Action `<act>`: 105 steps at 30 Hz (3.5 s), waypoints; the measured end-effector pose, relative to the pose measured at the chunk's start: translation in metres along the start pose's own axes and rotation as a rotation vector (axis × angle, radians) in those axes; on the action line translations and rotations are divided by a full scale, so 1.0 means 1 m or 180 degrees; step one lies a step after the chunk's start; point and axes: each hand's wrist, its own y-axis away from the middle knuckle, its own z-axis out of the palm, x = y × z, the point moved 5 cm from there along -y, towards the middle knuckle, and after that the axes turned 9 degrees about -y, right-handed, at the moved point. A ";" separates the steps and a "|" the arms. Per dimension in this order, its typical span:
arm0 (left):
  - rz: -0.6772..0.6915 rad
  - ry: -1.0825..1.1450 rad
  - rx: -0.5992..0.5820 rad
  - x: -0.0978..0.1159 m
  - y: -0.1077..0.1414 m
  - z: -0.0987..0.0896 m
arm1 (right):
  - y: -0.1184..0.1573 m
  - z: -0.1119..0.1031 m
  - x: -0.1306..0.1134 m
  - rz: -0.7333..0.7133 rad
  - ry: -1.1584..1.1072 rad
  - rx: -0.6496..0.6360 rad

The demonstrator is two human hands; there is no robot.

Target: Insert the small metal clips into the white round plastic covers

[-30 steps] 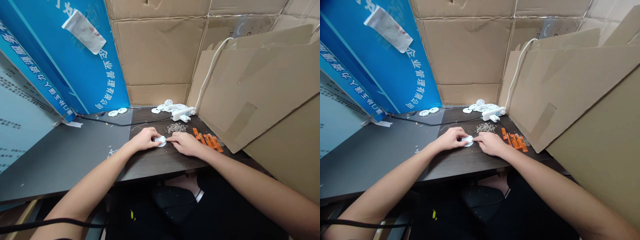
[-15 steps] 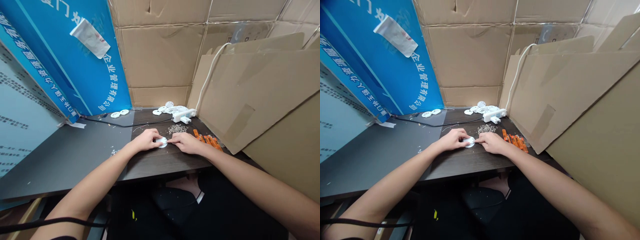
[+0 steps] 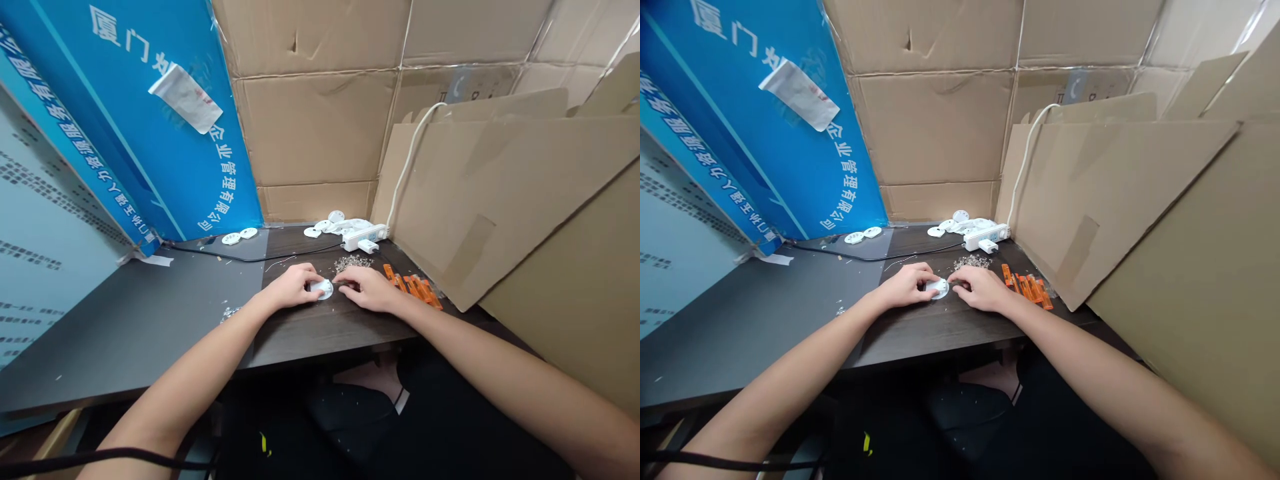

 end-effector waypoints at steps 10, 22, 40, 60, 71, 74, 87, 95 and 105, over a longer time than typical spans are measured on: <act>0.0040 0.0041 -0.0025 -0.004 -0.002 0.001 | 0.002 0.016 -0.014 -0.0357 0.1013 -0.0534; -0.0315 -0.0598 0.0023 -0.034 -0.007 -0.029 | 0.005 0.019 -0.013 -0.0365 0.0639 -0.0154; -0.1747 -0.1046 0.0081 -0.147 -0.110 -0.032 | -0.013 0.028 -0.023 -0.0122 0.0346 -0.0269; -0.0181 0.0103 -0.0539 0.002 0.030 -0.020 | -0.012 0.025 -0.022 -0.0030 -0.0077 0.0399; -0.1592 -0.0015 0.1452 -0.034 0.162 -0.099 | -0.001 0.032 -0.040 0.0217 0.0695 -0.0172; -0.1840 -0.0193 0.1513 -0.040 0.198 -0.096 | -0.011 0.041 -0.042 0.0349 0.0908 -0.0296; -0.1693 -0.0768 0.0688 -0.036 0.224 -0.068 | -0.012 0.048 -0.040 0.0395 0.1132 -0.0461; -0.1347 -0.1374 0.0214 -0.018 0.231 -0.054 | -0.013 0.047 -0.038 0.0377 0.1037 -0.0497; -0.1196 -0.1671 0.0335 -0.010 0.245 -0.049 | -0.015 0.042 -0.035 0.0515 0.0532 -0.0431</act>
